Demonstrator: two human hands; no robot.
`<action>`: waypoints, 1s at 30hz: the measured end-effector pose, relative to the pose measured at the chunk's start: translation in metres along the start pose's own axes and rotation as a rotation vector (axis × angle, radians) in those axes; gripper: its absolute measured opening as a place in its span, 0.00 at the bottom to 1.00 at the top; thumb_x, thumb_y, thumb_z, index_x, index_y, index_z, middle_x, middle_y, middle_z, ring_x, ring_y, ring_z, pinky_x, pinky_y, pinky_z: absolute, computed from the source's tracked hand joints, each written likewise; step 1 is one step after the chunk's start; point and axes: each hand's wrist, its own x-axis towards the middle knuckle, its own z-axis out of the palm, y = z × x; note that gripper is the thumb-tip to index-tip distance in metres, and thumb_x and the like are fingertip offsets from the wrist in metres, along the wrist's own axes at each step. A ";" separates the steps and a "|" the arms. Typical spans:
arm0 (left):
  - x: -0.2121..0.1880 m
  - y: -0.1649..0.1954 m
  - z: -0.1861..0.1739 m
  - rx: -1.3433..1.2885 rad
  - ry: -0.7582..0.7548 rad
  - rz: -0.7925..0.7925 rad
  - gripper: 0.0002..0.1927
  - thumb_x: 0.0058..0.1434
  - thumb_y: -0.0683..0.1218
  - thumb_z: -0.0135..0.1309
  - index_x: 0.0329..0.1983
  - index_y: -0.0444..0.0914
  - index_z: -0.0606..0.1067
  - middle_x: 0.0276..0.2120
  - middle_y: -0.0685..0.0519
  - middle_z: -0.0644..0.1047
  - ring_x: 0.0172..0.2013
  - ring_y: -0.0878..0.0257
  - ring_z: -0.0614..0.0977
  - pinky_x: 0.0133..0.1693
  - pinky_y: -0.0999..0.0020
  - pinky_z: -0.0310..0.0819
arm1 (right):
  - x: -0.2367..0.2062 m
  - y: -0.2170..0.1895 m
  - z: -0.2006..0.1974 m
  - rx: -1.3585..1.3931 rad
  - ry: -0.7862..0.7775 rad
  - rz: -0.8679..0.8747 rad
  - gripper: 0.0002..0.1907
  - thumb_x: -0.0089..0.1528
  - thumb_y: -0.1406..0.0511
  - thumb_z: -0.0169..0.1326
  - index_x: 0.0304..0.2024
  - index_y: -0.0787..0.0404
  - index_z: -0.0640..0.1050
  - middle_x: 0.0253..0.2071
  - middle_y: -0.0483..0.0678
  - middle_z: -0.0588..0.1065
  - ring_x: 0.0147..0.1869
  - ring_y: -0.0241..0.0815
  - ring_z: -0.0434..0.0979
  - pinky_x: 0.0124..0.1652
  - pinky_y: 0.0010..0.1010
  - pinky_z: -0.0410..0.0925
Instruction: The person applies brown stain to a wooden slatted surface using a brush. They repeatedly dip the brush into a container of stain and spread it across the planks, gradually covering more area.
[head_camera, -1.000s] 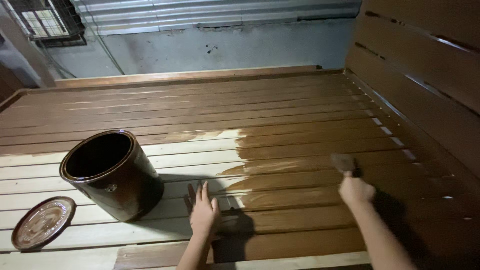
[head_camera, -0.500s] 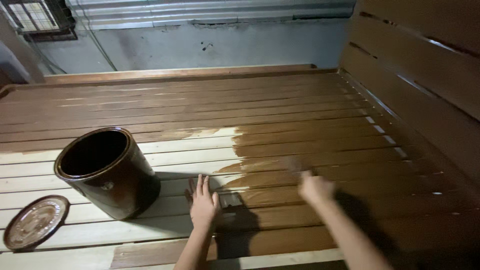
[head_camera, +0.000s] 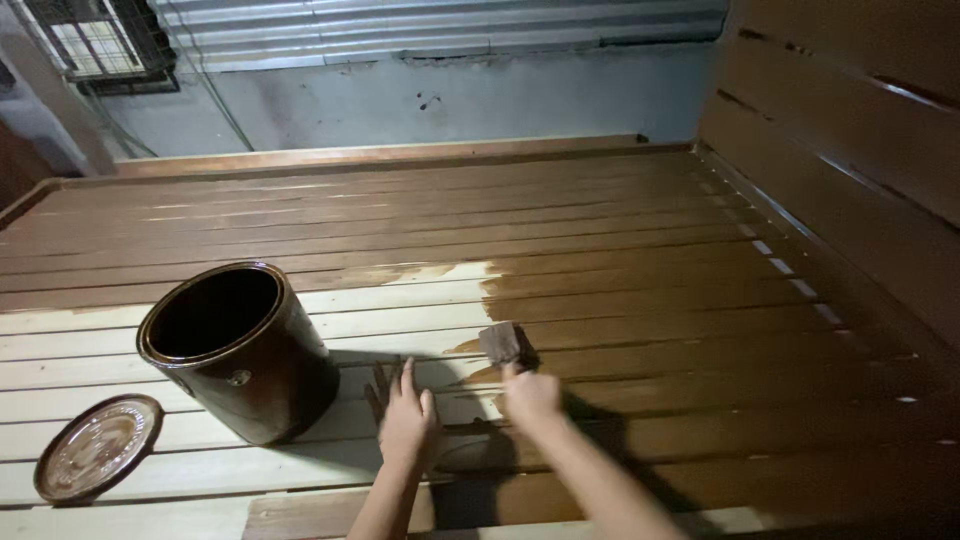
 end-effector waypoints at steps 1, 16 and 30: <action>-0.001 0.001 -0.001 -0.005 0.012 0.025 0.34 0.64 0.54 0.41 0.75 0.52 0.54 0.72 0.48 0.59 0.62 0.44 0.72 0.58 0.49 0.72 | -0.003 0.020 0.002 -0.009 -0.031 0.003 0.11 0.66 0.62 0.44 0.46 0.53 0.75 0.23 0.49 0.77 0.27 0.50 0.82 0.25 0.46 0.71; 0.016 -0.030 0.017 0.165 0.211 0.280 0.33 0.64 0.52 0.43 0.73 0.41 0.58 0.74 0.46 0.56 0.75 0.45 0.46 0.72 0.47 0.29 | -0.021 0.072 0.009 0.653 -0.134 0.733 0.22 0.70 0.54 0.38 0.48 0.65 0.73 0.35 0.54 0.81 0.36 0.47 0.82 0.36 0.41 0.73; -0.012 0.020 -0.024 0.045 0.021 -0.009 0.33 0.64 0.54 0.40 0.75 0.53 0.55 0.74 0.54 0.58 0.59 0.47 0.75 0.57 0.50 0.72 | -0.079 0.183 -0.031 0.111 -0.367 0.564 0.36 0.74 0.50 0.20 0.40 0.61 0.79 0.32 0.55 0.81 0.38 0.51 0.82 0.48 0.49 0.70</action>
